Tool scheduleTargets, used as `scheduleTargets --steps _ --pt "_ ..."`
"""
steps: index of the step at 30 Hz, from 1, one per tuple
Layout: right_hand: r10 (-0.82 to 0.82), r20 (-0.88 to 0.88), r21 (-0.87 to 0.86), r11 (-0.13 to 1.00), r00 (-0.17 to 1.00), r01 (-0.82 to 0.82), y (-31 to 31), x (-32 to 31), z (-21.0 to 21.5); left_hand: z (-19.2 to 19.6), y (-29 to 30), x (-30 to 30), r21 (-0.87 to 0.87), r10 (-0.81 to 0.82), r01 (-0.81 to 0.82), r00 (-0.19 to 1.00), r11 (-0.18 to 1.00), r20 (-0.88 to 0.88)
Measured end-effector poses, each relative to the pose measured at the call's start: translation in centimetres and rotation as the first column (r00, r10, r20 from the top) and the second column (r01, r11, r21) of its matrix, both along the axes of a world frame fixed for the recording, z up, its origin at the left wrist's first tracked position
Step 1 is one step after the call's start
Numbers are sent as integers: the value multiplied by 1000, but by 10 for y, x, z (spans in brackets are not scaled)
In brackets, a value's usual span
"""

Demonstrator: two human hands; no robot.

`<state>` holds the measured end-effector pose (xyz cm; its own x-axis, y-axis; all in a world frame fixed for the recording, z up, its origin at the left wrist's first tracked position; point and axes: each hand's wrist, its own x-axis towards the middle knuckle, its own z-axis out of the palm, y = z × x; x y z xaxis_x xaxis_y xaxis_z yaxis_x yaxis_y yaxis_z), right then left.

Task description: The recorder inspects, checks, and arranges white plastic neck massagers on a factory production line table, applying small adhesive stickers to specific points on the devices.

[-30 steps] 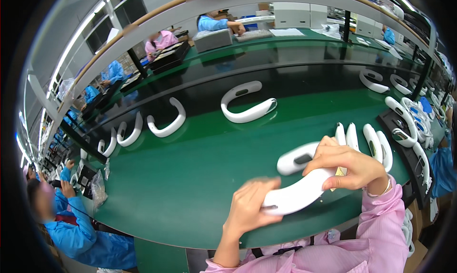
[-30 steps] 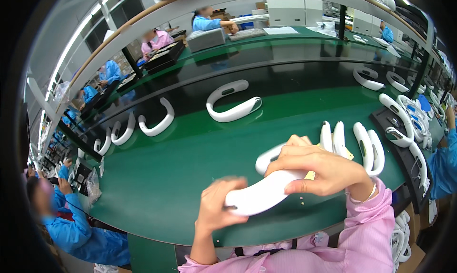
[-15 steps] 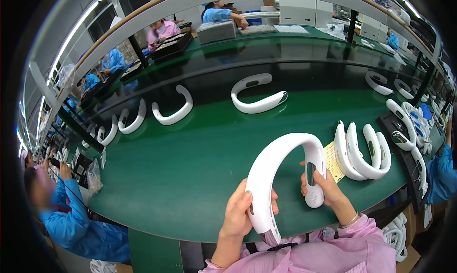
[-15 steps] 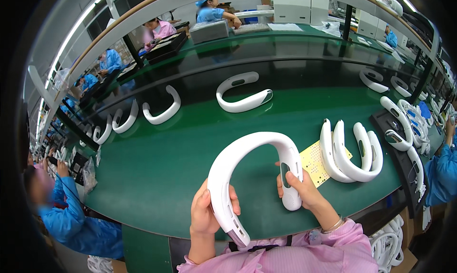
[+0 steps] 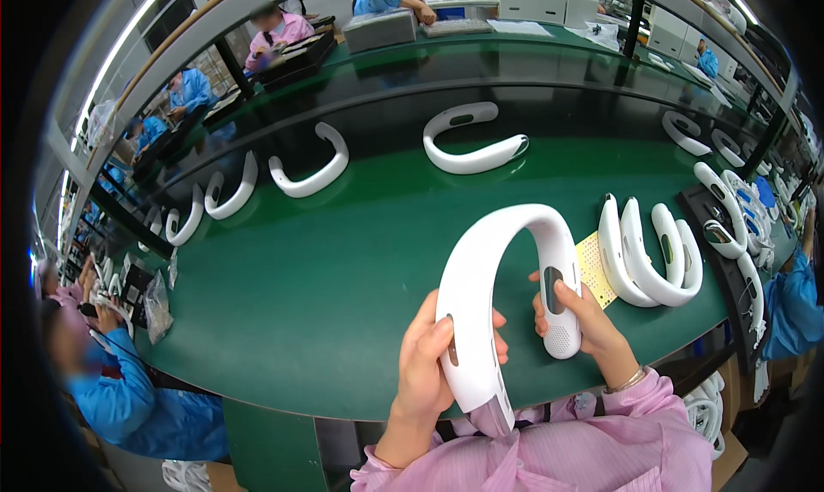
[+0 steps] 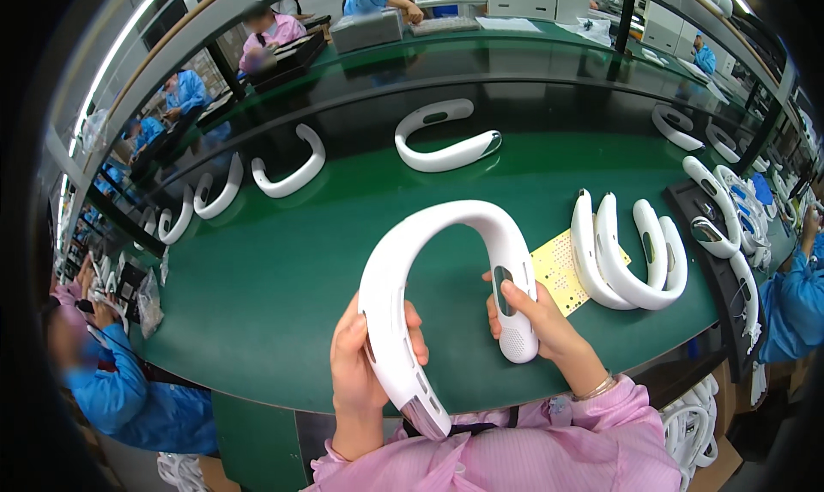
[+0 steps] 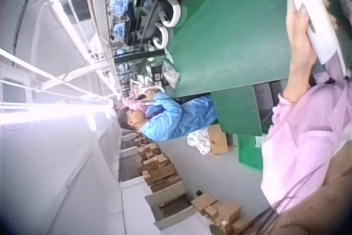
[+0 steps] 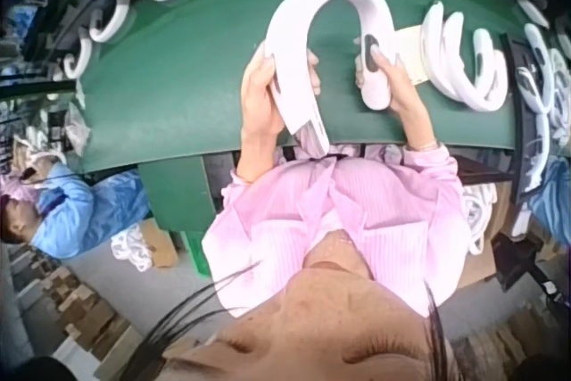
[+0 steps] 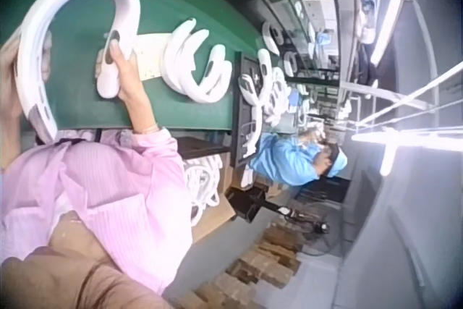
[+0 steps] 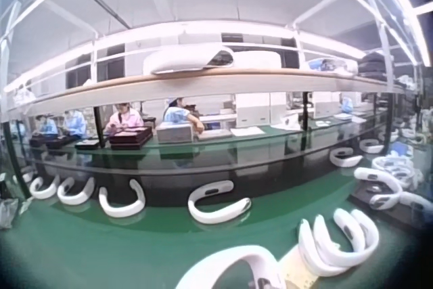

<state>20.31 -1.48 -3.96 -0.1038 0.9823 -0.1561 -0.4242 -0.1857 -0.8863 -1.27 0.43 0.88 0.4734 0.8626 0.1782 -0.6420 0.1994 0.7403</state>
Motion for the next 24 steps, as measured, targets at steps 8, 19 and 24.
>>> scheduleTargets --steps 8,19,24 --pt "7 -70 -59 998 998 -11 4 -4 -4 38 -6 22 -81 143 -158 976 984 -164" --pt "4 -51 -83 997 999 -8 9 -8 -6 42 -9 22 -51 144 -156 972 987 -186" --pt "29 -36 -82 996 999 -32 9 -9 -7 40 -10 17 -72 136 -151 975 986 -178"
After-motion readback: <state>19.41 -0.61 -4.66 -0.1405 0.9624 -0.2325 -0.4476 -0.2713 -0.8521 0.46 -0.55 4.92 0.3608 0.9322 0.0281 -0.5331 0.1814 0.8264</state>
